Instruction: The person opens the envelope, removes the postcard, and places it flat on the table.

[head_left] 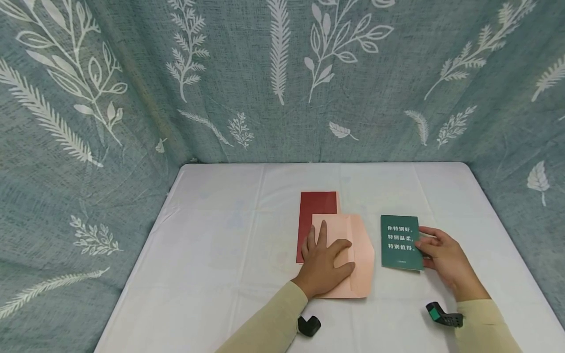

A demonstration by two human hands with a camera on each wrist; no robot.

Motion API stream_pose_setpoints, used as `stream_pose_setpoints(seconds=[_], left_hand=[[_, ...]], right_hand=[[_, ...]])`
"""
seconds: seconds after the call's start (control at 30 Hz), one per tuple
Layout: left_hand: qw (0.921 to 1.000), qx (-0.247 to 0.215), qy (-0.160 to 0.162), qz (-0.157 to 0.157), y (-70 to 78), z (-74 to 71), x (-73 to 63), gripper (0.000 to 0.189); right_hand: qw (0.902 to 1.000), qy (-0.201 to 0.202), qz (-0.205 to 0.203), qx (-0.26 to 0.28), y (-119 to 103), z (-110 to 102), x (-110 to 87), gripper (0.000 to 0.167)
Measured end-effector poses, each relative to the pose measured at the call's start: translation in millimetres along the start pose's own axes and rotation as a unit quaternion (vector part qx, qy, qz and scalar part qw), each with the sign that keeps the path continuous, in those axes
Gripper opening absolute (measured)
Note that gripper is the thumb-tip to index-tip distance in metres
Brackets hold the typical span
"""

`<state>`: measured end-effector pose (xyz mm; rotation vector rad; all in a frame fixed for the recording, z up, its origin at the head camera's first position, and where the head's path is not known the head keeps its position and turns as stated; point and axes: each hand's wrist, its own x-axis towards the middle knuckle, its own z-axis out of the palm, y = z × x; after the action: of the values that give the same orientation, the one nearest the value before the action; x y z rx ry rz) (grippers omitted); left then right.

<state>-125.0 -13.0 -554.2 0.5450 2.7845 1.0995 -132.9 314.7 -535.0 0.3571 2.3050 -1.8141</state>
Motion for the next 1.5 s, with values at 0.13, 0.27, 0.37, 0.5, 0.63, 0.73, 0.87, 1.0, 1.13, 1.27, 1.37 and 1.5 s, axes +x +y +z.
stream_pose_setpoints(seconds=[0.13, 0.27, 0.37, 0.5, 0.63, 0.73, 0.87, 1.0, 1.13, 1.27, 1.37, 1.5], left_hand=[[1.0000, -0.004, -0.001, 0.002, 0.2, -0.7, -0.5, 0.046], [1.0000, -0.008, -0.003, 0.000, 0.4, -1.1, -1.0, 0.046], [0.9999, -0.011, -0.004, -0.002, 0.4, -1.2, -1.4, 0.046], [0.9999, -0.011, -0.002, -0.002, 0.3, -1.5, -1.7, 0.046], [1.0000, -0.009, -0.002, -0.001, 0.4, -1.6, -2.1, 0.046], [0.9999, -0.010, -0.001, -0.001, 0.7, -1.9, -2.3, 0.046], [0.9999, -0.016, -0.002, -0.001, 0.9, -2.4, -2.5, 0.045], [0.9999, -0.017, -0.002, -0.002, 0.7, -2.5, -2.4, 0.045], [0.9999, -0.014, -0.002, 0.000, 0.4, -2.3, -2.2, 0.045], [0.9999, -0.010, -0.002, 0.001, -0.1, -2.0, -2.0, 0.045], [1.0000, -0.008, -0.001, 0.003, -0.2, -1.9, -1.8, 0.045], [1.0000, -0.008, 0.000, 0.004, -0.4, -1.4, -1.3, 0.044]], right_hand=[[0.9998, 0.012, -0.002, -0.018, -0.1, -7.0, -0.1, 0.059], [0.9992, 0.022, 0.003, -0.033, -0.4, -13.7, -0.1, 0.059], [0.9991, 0.021, 0.001, -0.036, 0.0, -19.3, 0.7, 0.059], [0.9989, 0.019, -0.005, -0.042, 1.4, -25.3, 2.2, 0.059], [0.9981, 0.023, -0.004, -0.057, 2.6, -29.3, 3.6, 0.058], [0.9970, 0.029, 0.000, -0.072, 3.3, -32.0, 4.5, 0.057], [0.9953, 0.039, 0.003, -0.089, 3.9, -35.4, 5.7, 0.055], [0.9937, 0.043, 0.005, -0.103, 2.8, -37.9, 5.6, 0.055], [0.9914, 0.051, 0.011, -0.120, 0.1, -40.1, 4.6, 0.055], [0.9889, 0.058, 0.022, -0.135, -1.9, -42.5, 4.0, 0.057], [0.9868, 0.068, 0.032, -0.143, -2.6, -44.7, 4.5, 0.061], [0.9832, 0.092, 0.042, -0.152, -3.6, -46.4, 5.5, 0.062]])
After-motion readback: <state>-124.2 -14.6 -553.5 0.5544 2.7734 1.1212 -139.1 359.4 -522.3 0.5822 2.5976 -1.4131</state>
